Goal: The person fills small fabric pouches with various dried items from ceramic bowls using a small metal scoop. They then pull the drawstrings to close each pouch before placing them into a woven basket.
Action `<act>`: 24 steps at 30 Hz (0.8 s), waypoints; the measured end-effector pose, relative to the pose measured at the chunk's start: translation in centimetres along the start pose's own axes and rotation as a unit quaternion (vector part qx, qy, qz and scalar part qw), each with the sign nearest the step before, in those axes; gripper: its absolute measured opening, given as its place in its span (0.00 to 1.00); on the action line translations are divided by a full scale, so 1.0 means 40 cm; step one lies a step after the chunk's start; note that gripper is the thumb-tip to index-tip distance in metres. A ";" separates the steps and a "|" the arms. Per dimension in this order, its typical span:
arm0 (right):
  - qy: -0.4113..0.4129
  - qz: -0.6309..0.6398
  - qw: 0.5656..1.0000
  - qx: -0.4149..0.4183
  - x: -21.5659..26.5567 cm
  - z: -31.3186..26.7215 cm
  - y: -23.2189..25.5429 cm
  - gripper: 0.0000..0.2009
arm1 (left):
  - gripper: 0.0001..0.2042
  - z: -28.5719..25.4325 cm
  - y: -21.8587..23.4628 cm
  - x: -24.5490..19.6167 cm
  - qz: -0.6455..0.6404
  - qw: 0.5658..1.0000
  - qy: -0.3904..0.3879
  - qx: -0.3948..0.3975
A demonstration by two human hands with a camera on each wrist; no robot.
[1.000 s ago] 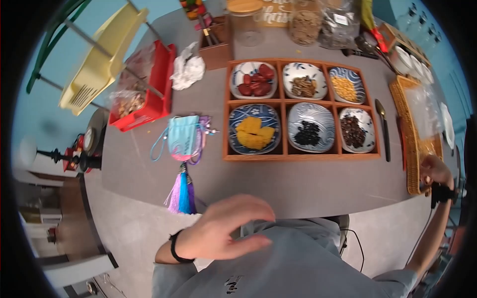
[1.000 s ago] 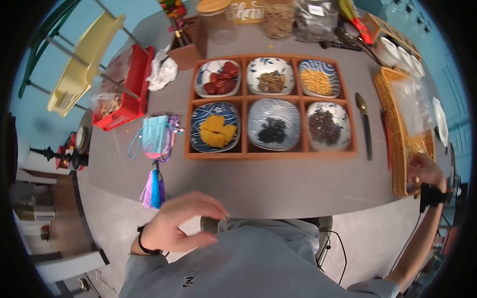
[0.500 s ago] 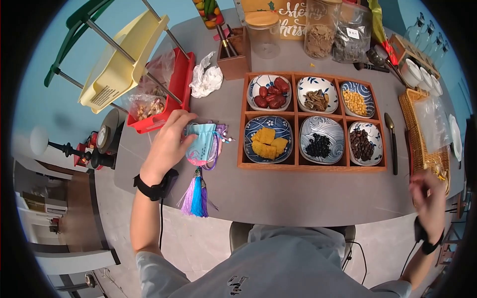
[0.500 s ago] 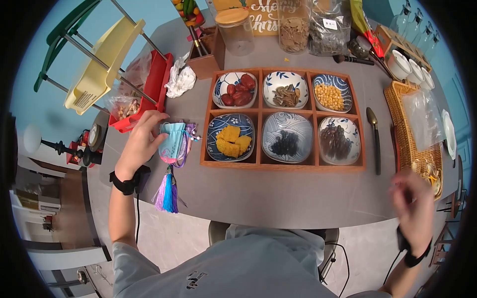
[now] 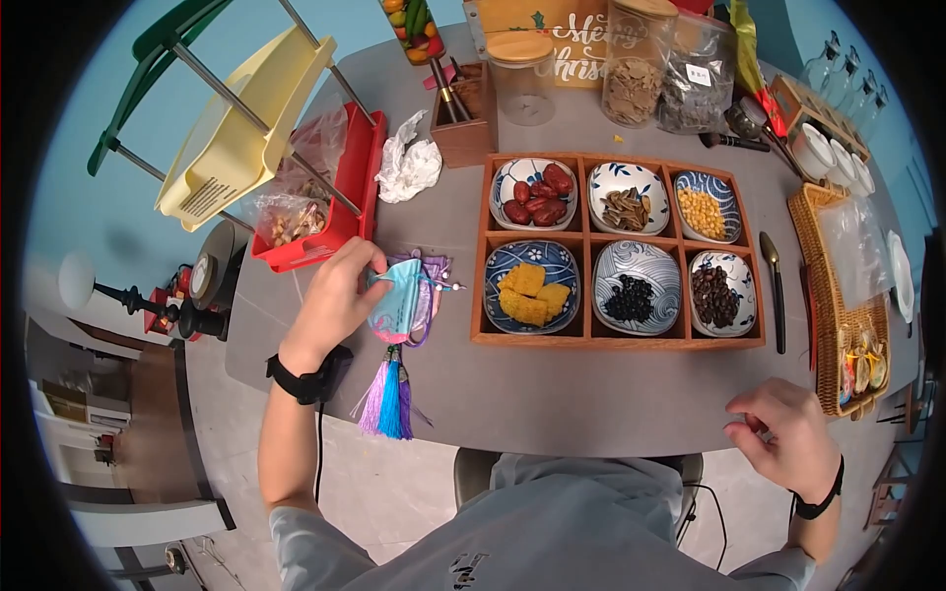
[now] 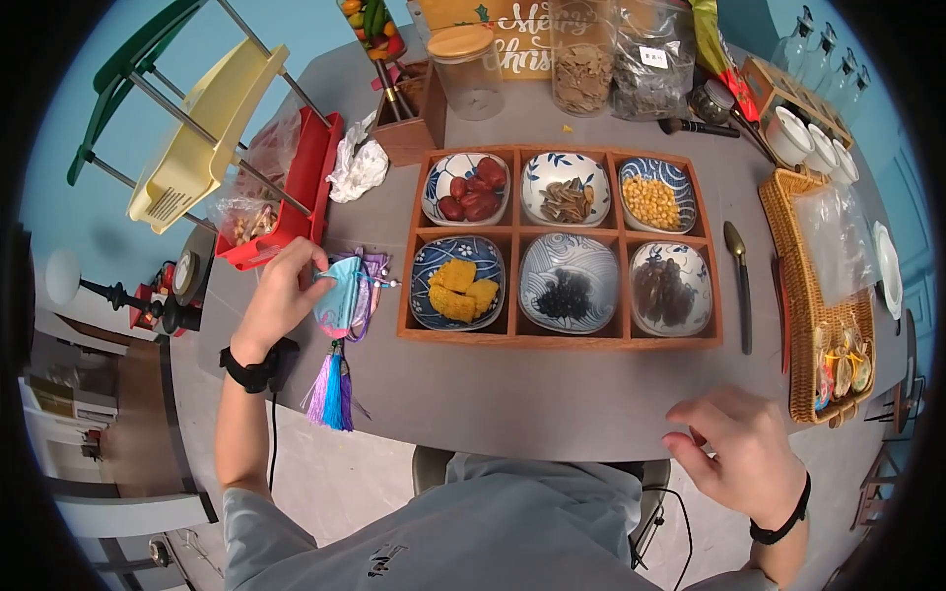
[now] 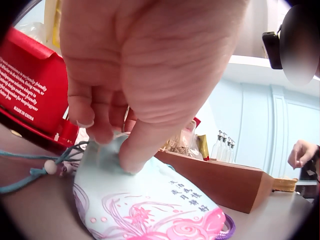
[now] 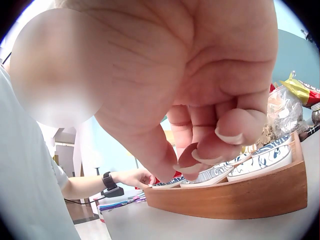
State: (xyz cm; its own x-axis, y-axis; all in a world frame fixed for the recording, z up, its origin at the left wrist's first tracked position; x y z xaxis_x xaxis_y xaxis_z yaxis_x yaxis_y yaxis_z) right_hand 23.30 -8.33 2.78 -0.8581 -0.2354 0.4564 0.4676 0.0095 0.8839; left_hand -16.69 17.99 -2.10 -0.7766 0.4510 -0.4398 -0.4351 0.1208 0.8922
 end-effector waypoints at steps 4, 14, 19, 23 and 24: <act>0.058 0.014 0.998 0.015 0.029 0.019 -0.004 0.09 | 0.12 -0.056 0.046 -0.048 -0.016 1.000 -0.009 -0.014; 0.327 0.059 0.943 0.024 0.192 0.161 -0.046 0.22 | 0.13 -0.214 0.064 -0.339 -0.065 0.961 -0.268 0.006; 0.356 0.068 0.927 0.098 0.230 0.181 -0.098 0.23 | 0.15 -0.224 0.027 -0.413 -0.095 0.921 -0.372 0.070; 0.349 0.060 0.924 0.142 0.216 0.179 -0.111 0.20 | 0.14 -0.225 0.013 -0.414 -0.148 0.912 -0.376 0.074; 0.341 0.053 0.926 0.151 0.211 0.176 -0.112 0.18 | 0.14 -0.224 0.010 -0.414 -0.158 0.909 -0.378 0.078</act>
Point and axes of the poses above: each hand's wrist, its own z-axis towards the middle knuckle, its own y-axis out of the back of the hand, x = y × z, the point moved 4 cm from there along z, towards the middle knuckle, and after that the axes turned 7 degrees about y, right-handed, at the moved point
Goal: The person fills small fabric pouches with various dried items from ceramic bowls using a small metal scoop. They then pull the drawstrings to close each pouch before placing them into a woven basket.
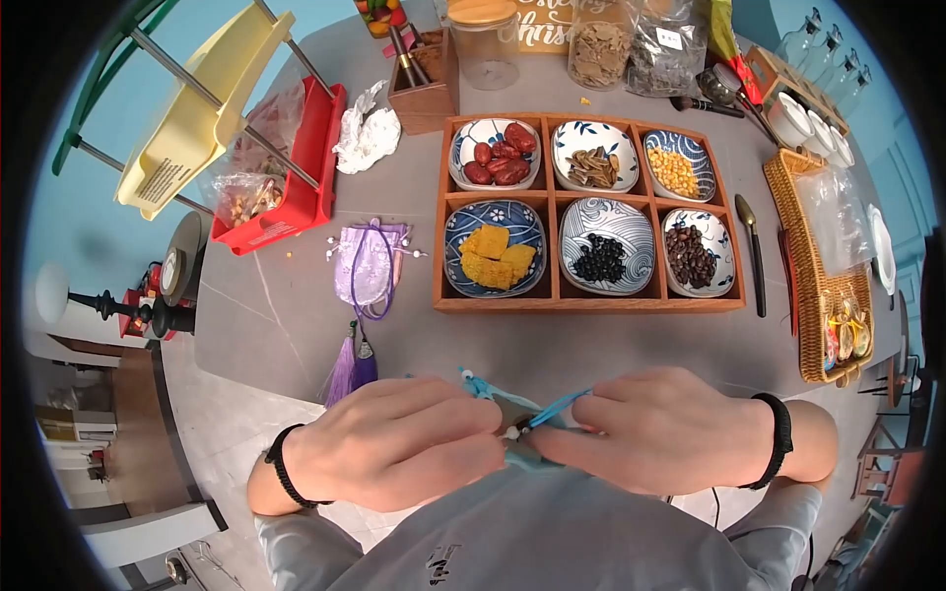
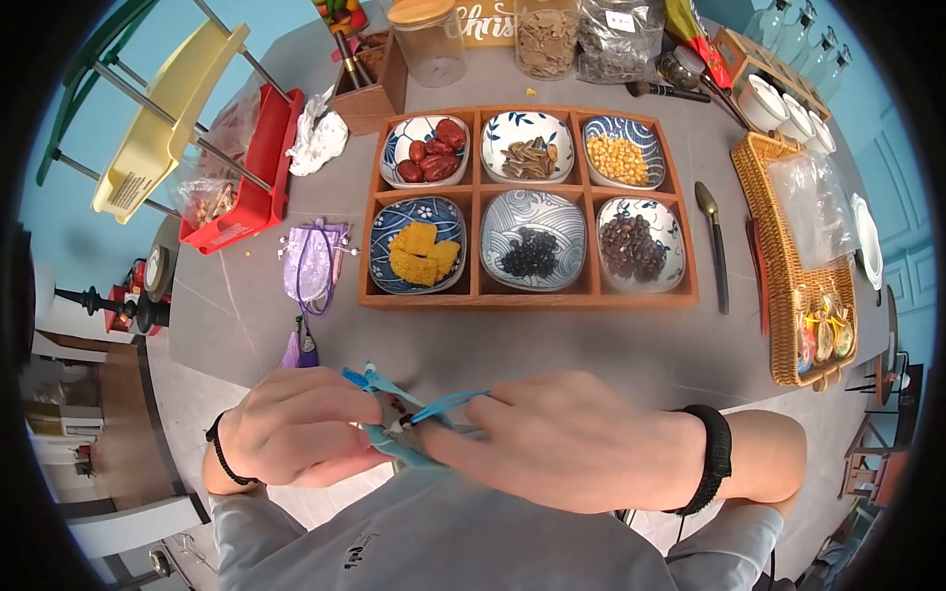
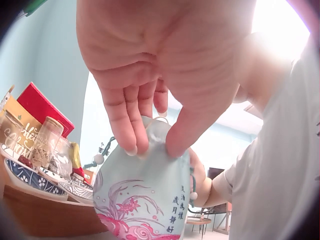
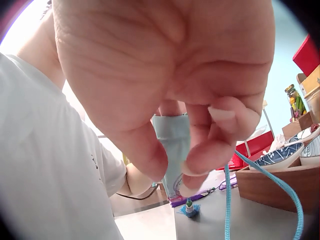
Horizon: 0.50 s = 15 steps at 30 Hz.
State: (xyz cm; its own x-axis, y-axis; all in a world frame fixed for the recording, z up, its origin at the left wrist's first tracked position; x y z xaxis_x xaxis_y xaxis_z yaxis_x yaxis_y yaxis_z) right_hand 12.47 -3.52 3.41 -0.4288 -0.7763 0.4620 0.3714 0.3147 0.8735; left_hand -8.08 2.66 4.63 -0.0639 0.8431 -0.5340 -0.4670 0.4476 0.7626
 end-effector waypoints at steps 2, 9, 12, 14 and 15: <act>-0.035 -0.034 0.999 0.000 0.001 -0.008 -0.002 0.13 | 0.14 -0.002 -0.009 0.004 -0.014 1.000 -0.014 -0.016; 0.018 -0.140 0.983 -0.119 0.028 -0.001 0.007 0.07 | 0.15 0.015 -0.011 0.015 -0.051 0.987 0.140 -0.053; 0.026 -0.174 0.976 -0.129 0.038 0.006 -0.010 0.07 | 0.17 0.055 -0.011 -0.002 -0.033 0.987 0.154 -0.025; 0.027 -0.187 0.974 -0.124 0.040 0.009 -0.008 0.07 | 0.18 0.069 -0.017 -0.005 -0.056 0.983 0.174 0.003; 0.026 -0.194 0.973 -0.121 0.041 0.009 -0.007 0.07 | 0.19 0.074 -0.024 -0.003 -0.086 0.979 0.184 -0.001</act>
Point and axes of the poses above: each hand's wrist, its own z-axis towards the middle knuckle, its own y-axis out of the back of the hand, x = y × z, the point moved 4 cm from there along z, towards the middle knuckle, and after that the axes turned 7 degrees about y, right-handed, at the moved point
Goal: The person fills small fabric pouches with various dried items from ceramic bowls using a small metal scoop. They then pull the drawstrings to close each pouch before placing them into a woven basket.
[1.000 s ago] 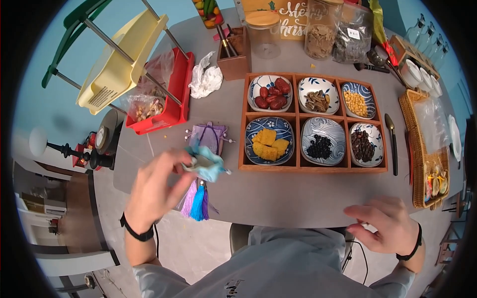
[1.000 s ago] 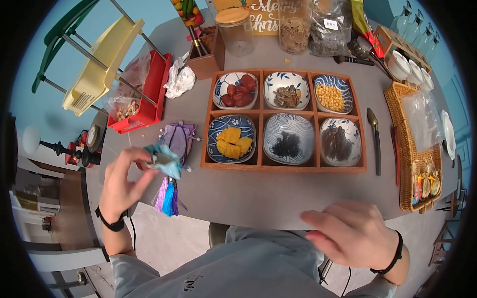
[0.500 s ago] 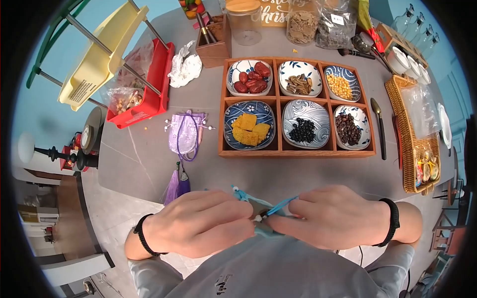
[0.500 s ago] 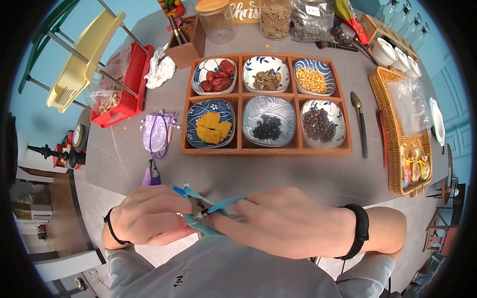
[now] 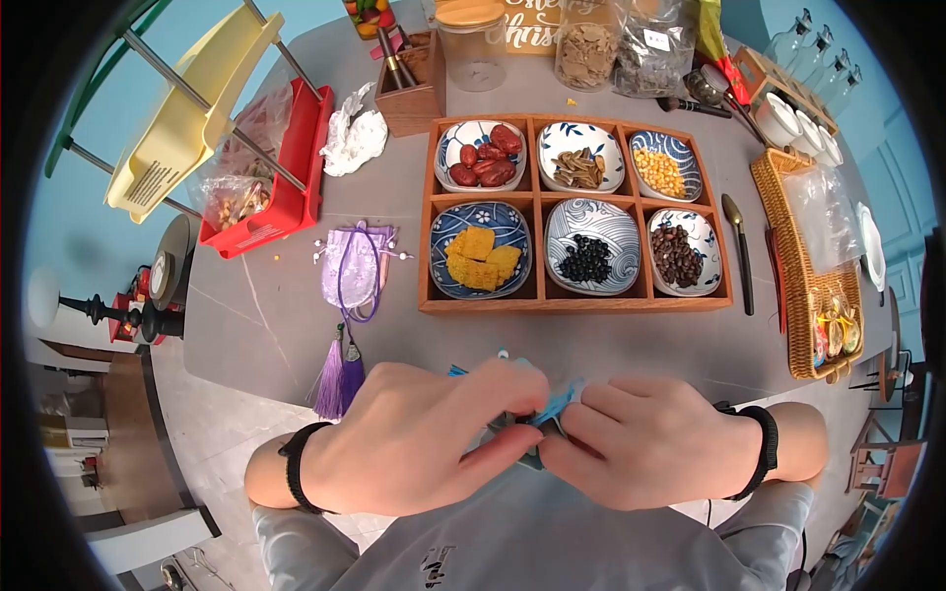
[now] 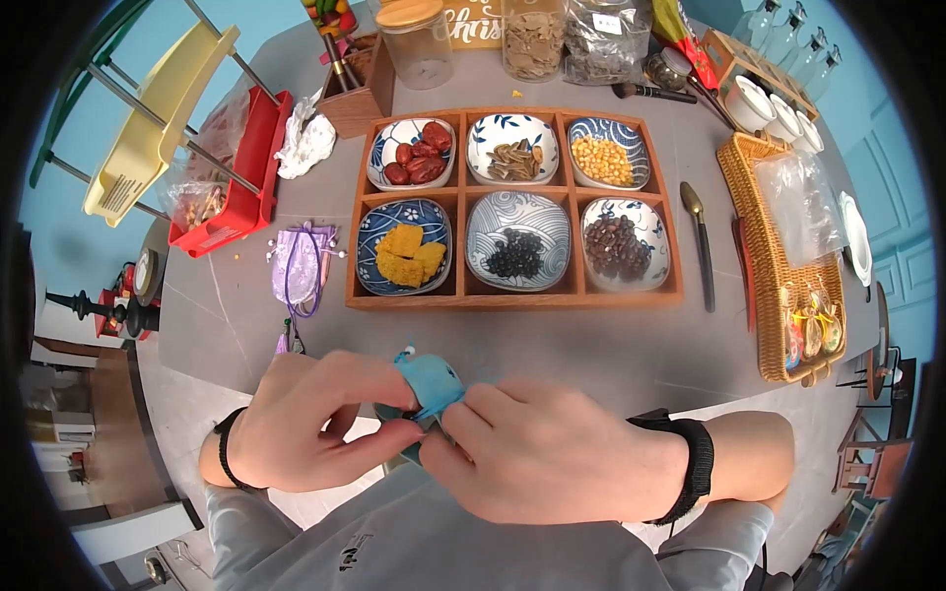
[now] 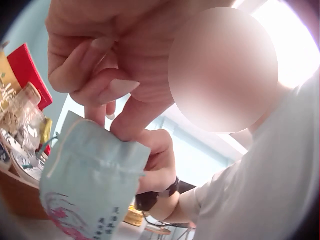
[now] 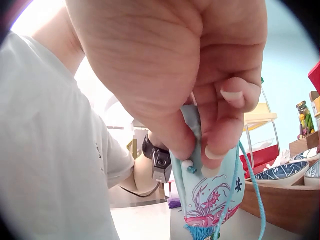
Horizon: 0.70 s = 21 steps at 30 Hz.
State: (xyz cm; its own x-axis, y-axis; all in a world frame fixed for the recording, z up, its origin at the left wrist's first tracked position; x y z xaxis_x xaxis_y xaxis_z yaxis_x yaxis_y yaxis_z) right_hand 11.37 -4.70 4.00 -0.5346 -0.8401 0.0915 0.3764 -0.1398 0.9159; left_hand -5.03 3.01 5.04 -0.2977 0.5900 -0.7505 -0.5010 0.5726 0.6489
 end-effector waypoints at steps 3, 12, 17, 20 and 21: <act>-0.005 -0.008 1.000 0.025 -0.001 -0.007 -0.003 0.08 | 0.26 -0.003 -0.006 0.032 -0.163 0.984 0.078 0.002; -0.004 0.032 0.999 0.017 -0.010 -0.033 -0.005 0.08 | 0.28 -0.042 0.043 0.112 -0.463 0.867 0.151 -0.110; 0.008 0.027 0.999 -0.022 -0.006 -0.037 0.025 0.10 | 0.20 -0.091 0.074 0.106 0.129 0.951 0.099 -0.263; 0.015 0.027 0.999 -0.040 -0.001 -0.032 0.034 0.13 | 0.31 -0.145 0.058 0.077 0.240 0.928 -0.009 -0.286; 0.019 0.028 0.998 -0.045 0.000 -0.027 0.036 0.14 | 0.35 -0.154 0.050 0.055 0.199 0.932 -0.068 -0.295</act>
Point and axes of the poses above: each hand's wrist, its own z-axis towards the middle knuckle, its own y-axis out of the back of the hand, x = y × z, the point moved 4 cm from there along z, towards the middle knuckle, and after that the axes turned 7 degrees about y, right-handed, at the moved point
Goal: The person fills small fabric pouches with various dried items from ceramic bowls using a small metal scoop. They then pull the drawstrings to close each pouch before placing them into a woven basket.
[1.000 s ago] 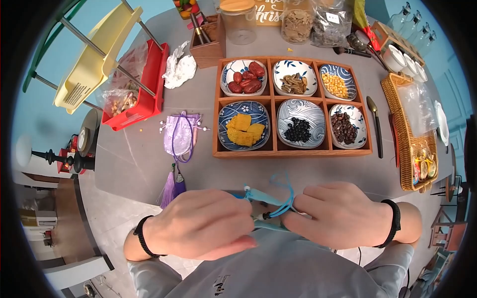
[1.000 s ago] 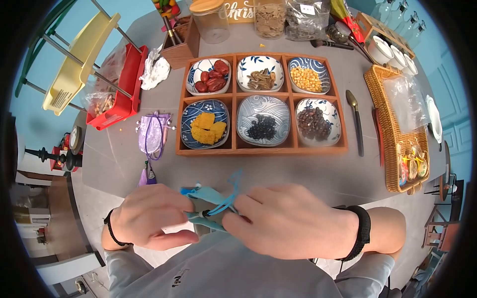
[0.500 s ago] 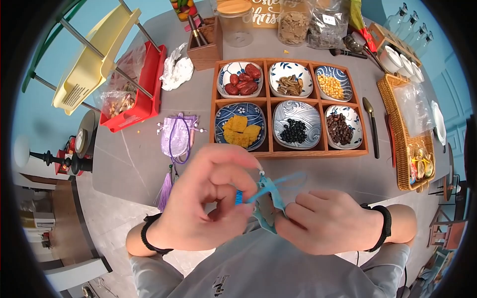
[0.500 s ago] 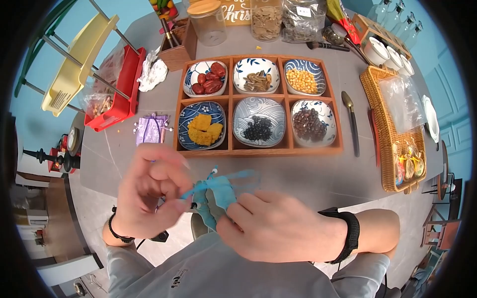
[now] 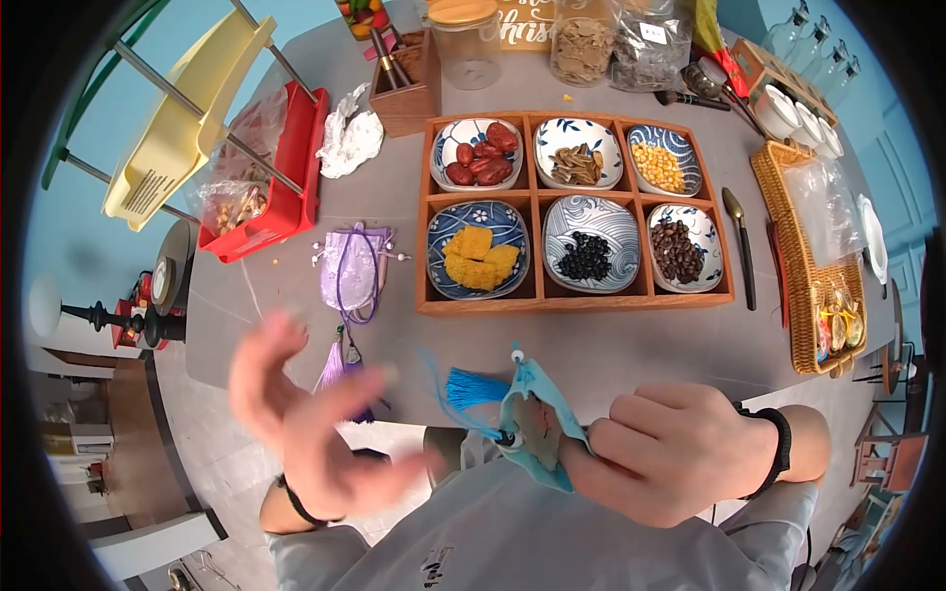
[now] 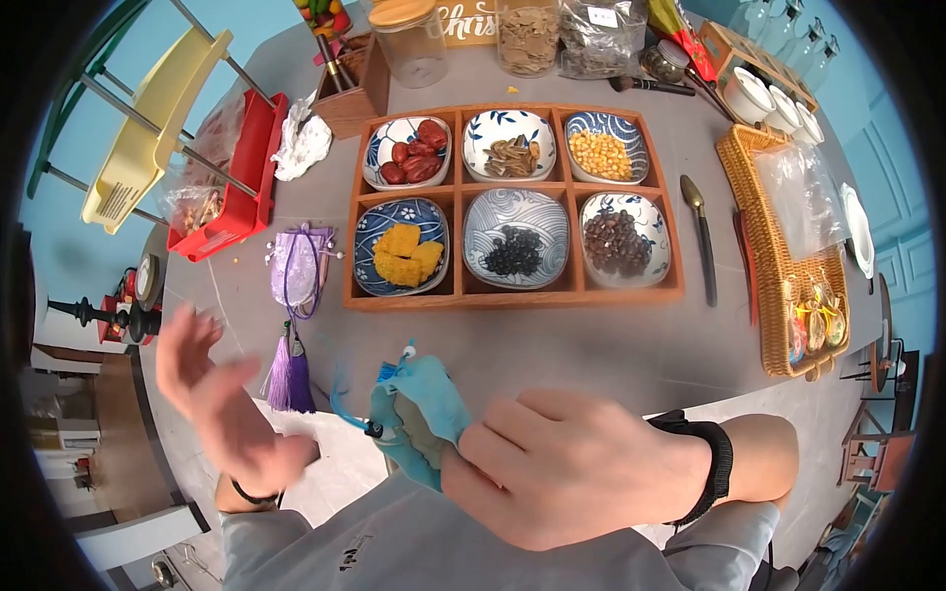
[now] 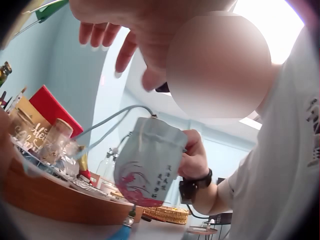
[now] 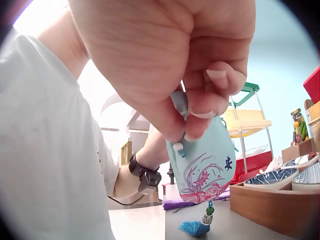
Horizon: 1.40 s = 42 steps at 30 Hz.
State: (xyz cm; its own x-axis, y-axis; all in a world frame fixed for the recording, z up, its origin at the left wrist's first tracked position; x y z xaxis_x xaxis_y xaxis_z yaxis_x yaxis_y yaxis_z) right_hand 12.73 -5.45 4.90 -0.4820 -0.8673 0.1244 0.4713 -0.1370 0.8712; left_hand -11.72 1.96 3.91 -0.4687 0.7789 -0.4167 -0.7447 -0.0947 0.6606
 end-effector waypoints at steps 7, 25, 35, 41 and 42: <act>0.040 -0.011 0.999 -0.036 0.031 0.026 0.002 0.17 | 0.64 -0.035 -0.163 -0.065 -0.367 0.914 0.092 0.150; -0.044 -0.005 0.993 -0.105 0.025 0.079 0.015 0.18 | 0.39 -0.046 -0.242 -0.057 -0.232 0.947 0.179 0.132; -0.104 0.032 0.990 -0.090 0.010 0.078 -0.013 0.16 | 0.35 -0.047 -0.249 -0.061 -0.212 0.951 0.205 0.090; -0.141 0.181 0.964 -0.133 -0.011 0.074 -0.005 0.14 | 0.44 -0.041 -0.249 -0.049 -0.276 0.914 0.261 0.143; -0.153 0.197 0.958 -0.144 -0.016 0.074 0.001 0.14 | 0.45 -0.049 -0.256 -0.049 -0.293 0.912 0.258 0.127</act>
State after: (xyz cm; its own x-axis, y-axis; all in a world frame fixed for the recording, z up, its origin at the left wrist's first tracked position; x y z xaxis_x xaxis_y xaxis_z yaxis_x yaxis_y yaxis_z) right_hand 10.87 -3.50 6.24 -0.3969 -0.7047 0.5882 0.8245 0.0079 0.5658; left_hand -4.10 0.17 -3.26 -0.2356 0.2472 -0.9399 -0.8362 0.4412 0.3257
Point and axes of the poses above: each hand's wrist, its own z-axis towards the middle knuckle, its own y-axis out of the back of the hand, x = y × z, the point moved 4 cm from there along z, towards the middle knuckle, and after that the axes turned 7 degrees about y, right-handed, at the moved point
